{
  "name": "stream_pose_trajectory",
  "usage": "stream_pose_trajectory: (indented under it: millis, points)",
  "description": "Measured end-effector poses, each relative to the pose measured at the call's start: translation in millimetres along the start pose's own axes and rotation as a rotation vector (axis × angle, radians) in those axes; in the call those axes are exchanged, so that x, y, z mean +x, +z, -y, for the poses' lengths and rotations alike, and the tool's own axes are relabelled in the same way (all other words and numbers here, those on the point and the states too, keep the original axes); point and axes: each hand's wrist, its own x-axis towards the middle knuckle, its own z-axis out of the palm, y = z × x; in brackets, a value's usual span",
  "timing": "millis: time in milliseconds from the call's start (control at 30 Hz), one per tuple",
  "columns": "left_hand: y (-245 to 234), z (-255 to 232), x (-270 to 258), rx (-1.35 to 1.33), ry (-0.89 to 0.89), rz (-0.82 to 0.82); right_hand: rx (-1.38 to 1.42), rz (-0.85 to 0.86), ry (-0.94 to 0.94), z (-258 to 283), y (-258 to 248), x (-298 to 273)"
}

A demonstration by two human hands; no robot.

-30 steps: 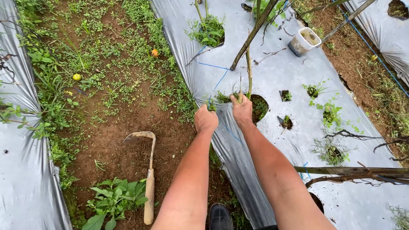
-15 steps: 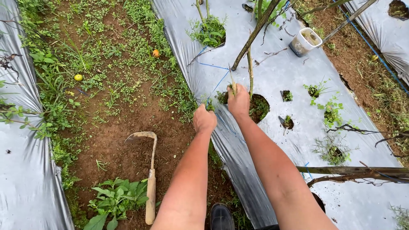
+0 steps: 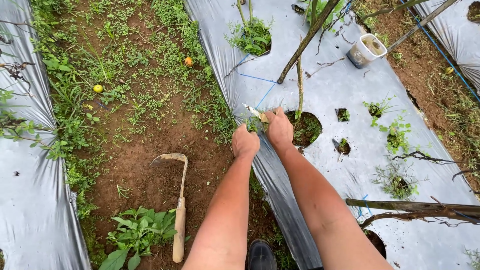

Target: The person removes weeds from around a plant in a garden bed covered with plastic mulch. They use a knife to cut the plastic and pull out the weeds by hand, then use a hoe to clear weeds from the soil path between the beds.

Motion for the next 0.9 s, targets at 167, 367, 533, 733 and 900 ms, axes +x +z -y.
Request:
stream_pose_trajectory:
  millis: [167,367,533,733,900]
  points:
    - [1,6,5,0.003,0.0,0.02,0.018,-0.017,0.027,-11,18,12]
    - [-5,3,1,0.003,0.003,0.021,0.156,-0.063,0.03,-19,19,12]
    - [-6,-1,0,0.001,0.015,0.012,0.315,-0.158,0.013,-25,24,14]
    - [-9,-5,-6,0.012,0.047,-0.001,0.443,-0.281,0.065,-40,29,16]
    - [-12,-13,-15,-0.029,0.051,-0.003,0.61,-0.327,0.167,-53,30,19]
